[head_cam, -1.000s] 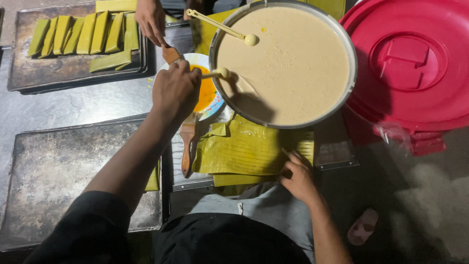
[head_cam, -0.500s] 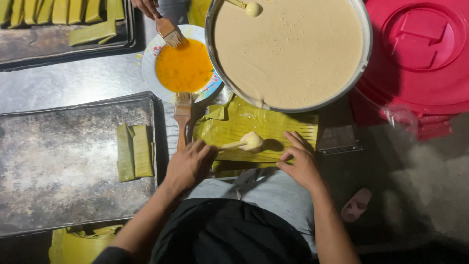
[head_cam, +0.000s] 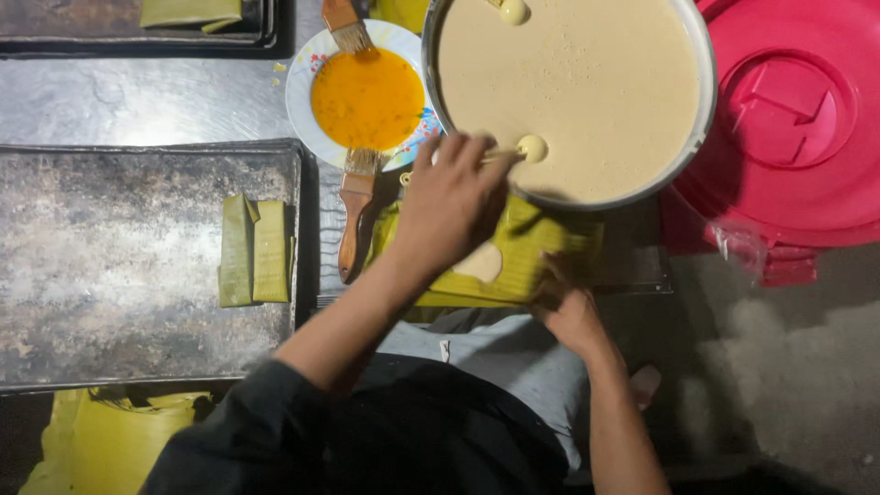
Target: The person scoops a beige batter onto a banana leaf, folds the leaf to enclose the batter, and places the wrapped packet onto a metal tray. The person repeats this process multiple times, arranging the finished packets in rows on the tray.
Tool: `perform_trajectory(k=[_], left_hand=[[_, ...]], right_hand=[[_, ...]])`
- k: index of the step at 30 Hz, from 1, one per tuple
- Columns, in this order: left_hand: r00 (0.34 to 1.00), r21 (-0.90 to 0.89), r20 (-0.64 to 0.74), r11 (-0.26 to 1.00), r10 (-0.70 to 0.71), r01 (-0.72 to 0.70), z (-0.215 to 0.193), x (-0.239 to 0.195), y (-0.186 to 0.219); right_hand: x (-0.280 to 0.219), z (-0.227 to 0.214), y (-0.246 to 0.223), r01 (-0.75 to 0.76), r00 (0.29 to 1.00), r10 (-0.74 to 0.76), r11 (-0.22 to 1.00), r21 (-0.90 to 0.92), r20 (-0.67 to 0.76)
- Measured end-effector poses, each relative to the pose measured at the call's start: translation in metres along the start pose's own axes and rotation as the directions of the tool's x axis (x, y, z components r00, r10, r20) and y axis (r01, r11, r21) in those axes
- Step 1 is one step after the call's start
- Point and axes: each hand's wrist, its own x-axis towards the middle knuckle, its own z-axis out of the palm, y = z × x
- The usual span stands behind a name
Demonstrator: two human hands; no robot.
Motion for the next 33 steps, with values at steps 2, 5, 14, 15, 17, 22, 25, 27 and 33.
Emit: perform_trajectory(k=[2,5,14,15,17,22,25,27,33], left_hand=[[0.994,-0.194,0.066,0.978,0.084,-0.07,-0.003,-0.037,0.011],[0.941,-0.21,0.279,0.968,0.192,-0.135,-0.002,-0.102,0.003],[0.963,0.08,0.266,0.997,-0.037,0.016,0.051,-0.129,-0.078],[0.956,0.146,0.29,0.989,-0.045,0.002,0.06,-0.123,-0.084],[0.938,0.262,0.341,0.964,-0.061,-0.033,0.079,-0.114,-0.089],[0.929,0.325,0.341,0.945,-0.142,0.025,0.104,-0.105,-0.088],[0.918,0.298,0.361,0.953,-0.164,0.053,0.104,-0.101,-0.078],[0.95,0.248,0.297,0.968,-0.099,0.024,0.102,-0.088,-0.075],[0.907,0.133,0.421,0.987,0.03,-0.095,0.108,-0.062,-0.069]], right_hand=[[-0.009,-0.001,-0.003,0.233,0.968,-0.241,0.967,-0.103,-0.068],[-0.015,-0.011,-0.005,0.123,0.991,-0.115,0.986,-0.115,0.075],[0.03,-0.046,-0.014,0.0,0.993,0.017,0.988,-0.153,0.113],[0.037,-0.046,-0.017,0.069,0.996,-0.054,0.969,-0.238,0.072],[0.045,-0.041,-0.019,0.175,0.982,-0.189,0.895,-0.409,0.006],[0.063,-0.032,-0.021,0.102,0.994,-0.101,0.82,-0.563,0.034],[0.071,-0.035,-0.022,0.052,0.998,-0.016,0.806,-0.59,0.067],[0.078,-0.04,-0.024,0.054,0.996,-0.005,0.804,-0.593,0.084],[0.067,-0.038,-0.011,0.12,0.992,-0.117,0.846,-0.519,0.039]])
